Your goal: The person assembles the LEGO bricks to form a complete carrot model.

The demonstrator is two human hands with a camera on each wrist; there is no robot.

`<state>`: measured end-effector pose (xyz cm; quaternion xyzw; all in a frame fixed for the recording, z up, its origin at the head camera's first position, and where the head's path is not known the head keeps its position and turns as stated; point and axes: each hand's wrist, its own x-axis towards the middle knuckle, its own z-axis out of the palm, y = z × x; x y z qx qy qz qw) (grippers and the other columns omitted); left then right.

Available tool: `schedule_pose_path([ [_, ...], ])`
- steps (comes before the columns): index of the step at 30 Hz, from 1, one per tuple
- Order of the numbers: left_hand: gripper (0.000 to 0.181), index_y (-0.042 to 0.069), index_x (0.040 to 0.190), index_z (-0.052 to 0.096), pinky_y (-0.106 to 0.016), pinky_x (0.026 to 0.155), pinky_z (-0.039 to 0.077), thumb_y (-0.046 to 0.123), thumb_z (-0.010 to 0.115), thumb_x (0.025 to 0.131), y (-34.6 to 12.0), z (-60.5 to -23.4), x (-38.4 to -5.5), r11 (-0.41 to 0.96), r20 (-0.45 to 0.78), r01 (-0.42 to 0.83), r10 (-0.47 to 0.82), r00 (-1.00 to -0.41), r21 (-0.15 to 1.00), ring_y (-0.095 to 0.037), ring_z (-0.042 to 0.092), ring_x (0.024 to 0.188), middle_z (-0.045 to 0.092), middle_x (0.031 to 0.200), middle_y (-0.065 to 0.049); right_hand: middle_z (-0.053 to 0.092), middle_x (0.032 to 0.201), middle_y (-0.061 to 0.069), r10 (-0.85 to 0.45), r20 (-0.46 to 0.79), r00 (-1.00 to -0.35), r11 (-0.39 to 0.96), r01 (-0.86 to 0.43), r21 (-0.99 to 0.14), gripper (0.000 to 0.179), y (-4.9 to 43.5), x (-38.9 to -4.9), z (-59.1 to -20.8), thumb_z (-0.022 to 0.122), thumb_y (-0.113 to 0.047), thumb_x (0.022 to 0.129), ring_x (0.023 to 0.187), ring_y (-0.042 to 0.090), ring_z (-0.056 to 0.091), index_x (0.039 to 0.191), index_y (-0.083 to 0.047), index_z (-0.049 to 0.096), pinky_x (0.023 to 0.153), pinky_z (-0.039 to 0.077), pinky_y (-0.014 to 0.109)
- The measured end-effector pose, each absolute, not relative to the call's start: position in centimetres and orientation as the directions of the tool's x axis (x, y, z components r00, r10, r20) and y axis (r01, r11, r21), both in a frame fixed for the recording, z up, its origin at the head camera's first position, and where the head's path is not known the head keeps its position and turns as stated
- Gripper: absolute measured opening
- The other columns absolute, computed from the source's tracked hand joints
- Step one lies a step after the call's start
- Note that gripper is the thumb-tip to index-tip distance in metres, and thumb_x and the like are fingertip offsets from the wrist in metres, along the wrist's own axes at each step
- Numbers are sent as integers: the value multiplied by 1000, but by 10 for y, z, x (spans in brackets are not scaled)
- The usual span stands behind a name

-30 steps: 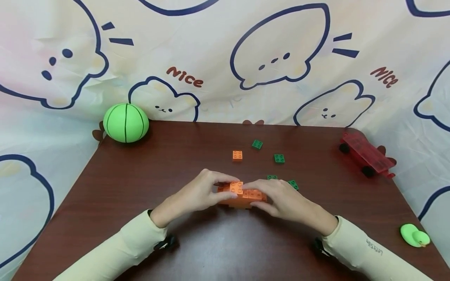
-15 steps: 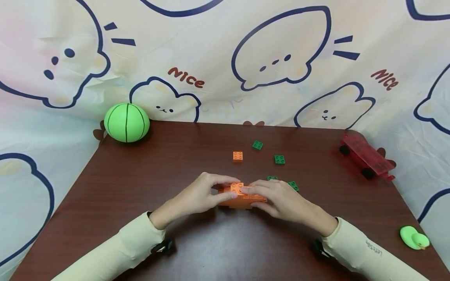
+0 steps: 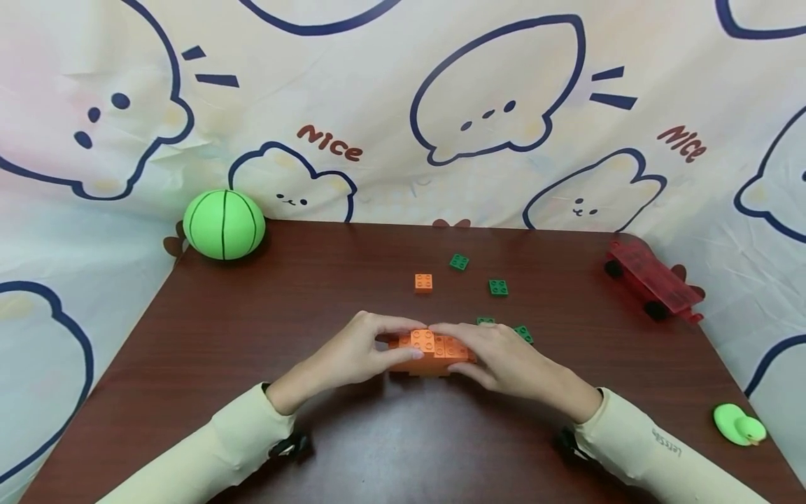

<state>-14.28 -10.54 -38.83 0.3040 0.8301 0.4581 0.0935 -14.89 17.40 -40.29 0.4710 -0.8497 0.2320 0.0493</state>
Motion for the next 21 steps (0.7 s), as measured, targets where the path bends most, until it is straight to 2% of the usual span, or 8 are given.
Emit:
schedule_pose_path([
  [6,35,19,129,72,-26,77,58,30,74,97,-106,-386,-142,410,116,437,609,-785,801,-4,69,93,76,120,3,69,134,-7,-779,273,-564,432,-799,-419,60,175,-150,-400,77,-25,94,105,2,69,148,-21,54,89,59,28],
  [12,39,18,134,70,-28,74,58,31,73,97,-105,-385,-140,414,101,424,610,-786,805,-5,68,90,76,121,2,71,131,-2,-782,288,-552,409,-804,-431,54,176,-149,-398,82,-20,90,110,7,71,139,-13,62,91,60,30],
  [15,37,20,133,69,-26,82,58,32,72,98,-105,-387,-138,428,97,418,597,-796,802,-2,68,96,76,121,5,71,131,-1,-790,275,-549,418,-809,-413,52,175,-150,-397,81,-22,91,111,9,71,138,-12,63,91,60,30],
  [18,36,20,133,69,-26,87,57,33,69,100,-104,-389,-137,437,114,438,592,-798,786,0,68,98,75,122,7,71,131,-3,-803,206,-560,431,-784,-447,50,175,-153,-390,77,-32,94,112,8,70,137,-14,62,92,59,31],
  [21,39,17,135,68,-33,85,59,33,70,99,-103,-389,-139,451,125,462,598,-792,764,-3,68,95,74,124,5,68,135,-7,-801,92,-591,444,-691,-571,47,177,-162,-378,69,-41,98,118,8,66,140,-21,61,98,57,38],
])
